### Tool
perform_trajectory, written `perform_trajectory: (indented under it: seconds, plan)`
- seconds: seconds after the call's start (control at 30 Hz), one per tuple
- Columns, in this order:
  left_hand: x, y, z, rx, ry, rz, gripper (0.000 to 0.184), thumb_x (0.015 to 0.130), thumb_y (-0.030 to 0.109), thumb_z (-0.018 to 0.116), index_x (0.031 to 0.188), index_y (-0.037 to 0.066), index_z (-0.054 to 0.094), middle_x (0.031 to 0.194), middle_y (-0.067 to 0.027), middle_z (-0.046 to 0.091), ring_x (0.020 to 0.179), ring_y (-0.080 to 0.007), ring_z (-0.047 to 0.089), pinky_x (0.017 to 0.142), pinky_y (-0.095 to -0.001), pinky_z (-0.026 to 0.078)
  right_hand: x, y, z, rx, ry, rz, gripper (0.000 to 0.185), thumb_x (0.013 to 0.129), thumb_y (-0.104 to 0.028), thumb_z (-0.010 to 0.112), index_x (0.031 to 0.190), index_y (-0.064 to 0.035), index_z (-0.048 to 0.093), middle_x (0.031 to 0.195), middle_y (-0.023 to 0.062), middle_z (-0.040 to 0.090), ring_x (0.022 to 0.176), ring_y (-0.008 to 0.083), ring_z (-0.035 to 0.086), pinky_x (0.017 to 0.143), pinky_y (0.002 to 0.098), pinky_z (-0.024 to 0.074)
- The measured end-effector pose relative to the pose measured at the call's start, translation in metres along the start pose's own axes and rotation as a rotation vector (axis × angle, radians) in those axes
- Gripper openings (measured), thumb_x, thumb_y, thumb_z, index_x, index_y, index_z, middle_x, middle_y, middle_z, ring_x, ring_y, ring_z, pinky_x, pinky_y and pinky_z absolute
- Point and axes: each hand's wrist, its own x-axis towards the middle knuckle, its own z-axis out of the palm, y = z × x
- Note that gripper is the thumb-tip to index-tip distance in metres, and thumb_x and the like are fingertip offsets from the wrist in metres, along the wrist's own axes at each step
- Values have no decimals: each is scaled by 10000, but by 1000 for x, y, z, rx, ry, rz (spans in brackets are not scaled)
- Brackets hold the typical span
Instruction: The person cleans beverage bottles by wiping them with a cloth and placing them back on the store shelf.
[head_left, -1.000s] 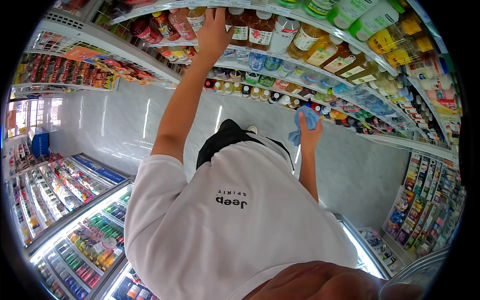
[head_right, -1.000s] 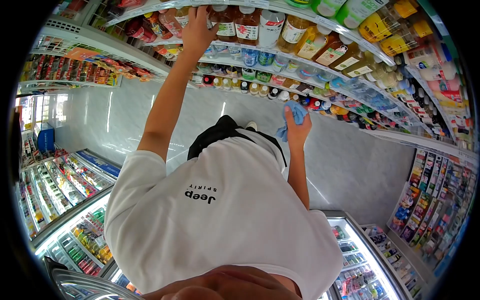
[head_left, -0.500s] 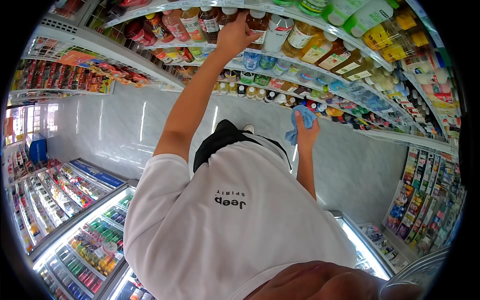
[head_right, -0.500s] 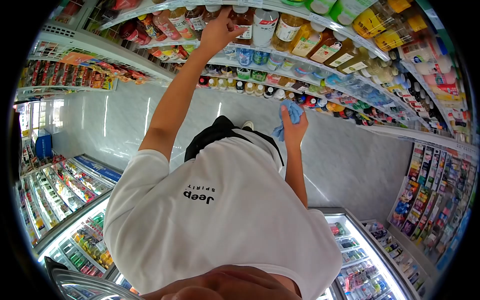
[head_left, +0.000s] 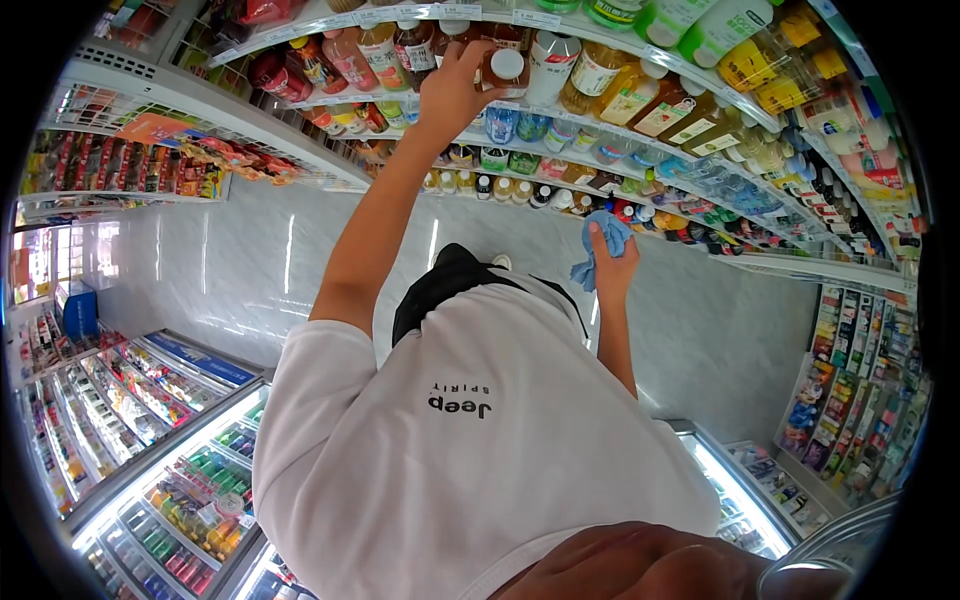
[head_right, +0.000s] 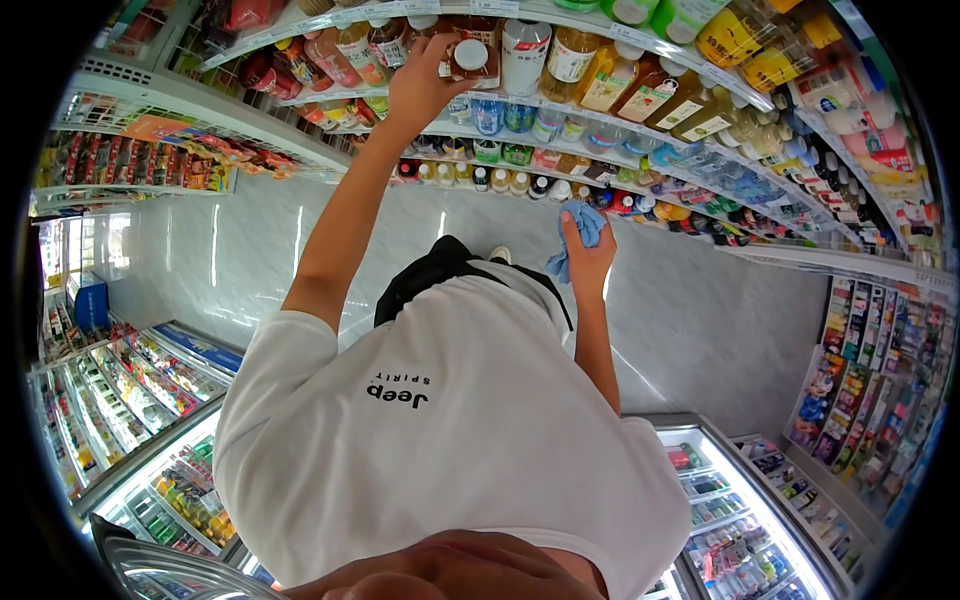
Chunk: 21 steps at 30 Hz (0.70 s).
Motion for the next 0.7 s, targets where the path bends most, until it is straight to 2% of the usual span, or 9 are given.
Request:
perform_trajectory:
  seconds: [0.1, 0.2, 0.3, 0.4, 0.43, 0.47, 0.53, 0.63, 0.7]
  plan:
    - [-10, 1, -2, -76, -49, 20, 608, 738, 238, 850, 1253, 181, 533, 1172, -61, 606, 949, -320, 669, 750, -421, 574, -2, -8, 3, 19, -7, 21, 394, 879, -244, 781, 1124, 40, 659, 963, 53, 696, 838, 105, 613, 769, 253, 499]
    - [-14, -3, 2, -130, -14, 106, 557, 746, 233, 851, 1234, 169, 589, 1132, -73, 637, 865, -317, 666, 704, -408, 550, -4, -15, 5, 42, -28, 34, 381, 895, -256, 762, 1127, 29, 658, 986, 53, 691, 873, 107, 611, 799, 258, 494]
    - [-16, -1, -5, -165, 28, 85, 523, 755, 216, 854, 1216, 135, 620, 1106, -66, 643, 699, -233, 633, 619, -345, 519, -3, -11, 0, 180, -49, 95, 402, 920, -272, 727, 1194, 4, 626, 1083, 64, 674, 944, 117, 605, 841, 278, 492]
    - [-21, 8, -22, -312, 39, 17, 524, 750, 203, 867, 1205, 92, 631, 1072, -54, 643, 605, -144, 558, 559, -284, 472, -4, -22, -4, 504, -52, 259, 455, 933, -298, 701, 1270, -21, 572, 1174, 83, 643, 1001, 140, 607, 870, 298, 494]
    - [-23, 11, -26, -368, 57, 0, 527, 744, 188, 878, 1194, 56, 637, 1058, -38, 635, 639, -105, 561, 544, -254, 456, -4, -29, -8, 549, -87, 279, 521, 950, -353, 661, 1339, -33, 526, 1253, 95, 614, 1078, 191, 610, 920, 342, 494]
    - [-24, 12, -30, -430, 70, 10, 524, 732, 173, 888, 1176, 42, 643, 1065, -46, 632, 721, -113, 586, 600, -259, 476, -3, -33, -8, 606, -76, 322, 543, 953, -400, 634, 1346, -43, 523, 1256, 95, 610, 1099, 207, 605, 936, 359, 489]
    - [-30, 20, -45, -314, 144, 136, 526, 732, 219, 880, 1168, 42, 646, 1133, -83, 647, 888, -197, 627, 769, -333, 532, -2, -39, -8, 718, -60, 403, 593, 958, -495, 579, 1360, -63, 518, 1264, 94, 601, 1141, 237, 593, 966, 393, 479]
    - [-41, 32, -55, -550, 119, 100, 534, 775, 156, 843, 1229, 12, 602, 1163, -94, 645, 1026, -205, 619, 866, -347, 525, -6, -67, -8, 812, -44, 405, 585, 975, -505, 531, 1382, -86, 502, 1321, 93, 589, 1199, 250, 583, 1016, 419, 471]
    - [-56, 49, -53, -1108, 63, -186, 528, 821, 117, 792, 1280, 6, 557, 1192, -88, 640, 1054, -183, 622, 891, -334, 527, -9, -75, -8, 851, -58, 381, 567, 986, -486, 515, 1388, -87, 498, 1333, 97, 586, 1223, 253, 573, 1032, 428, 465]
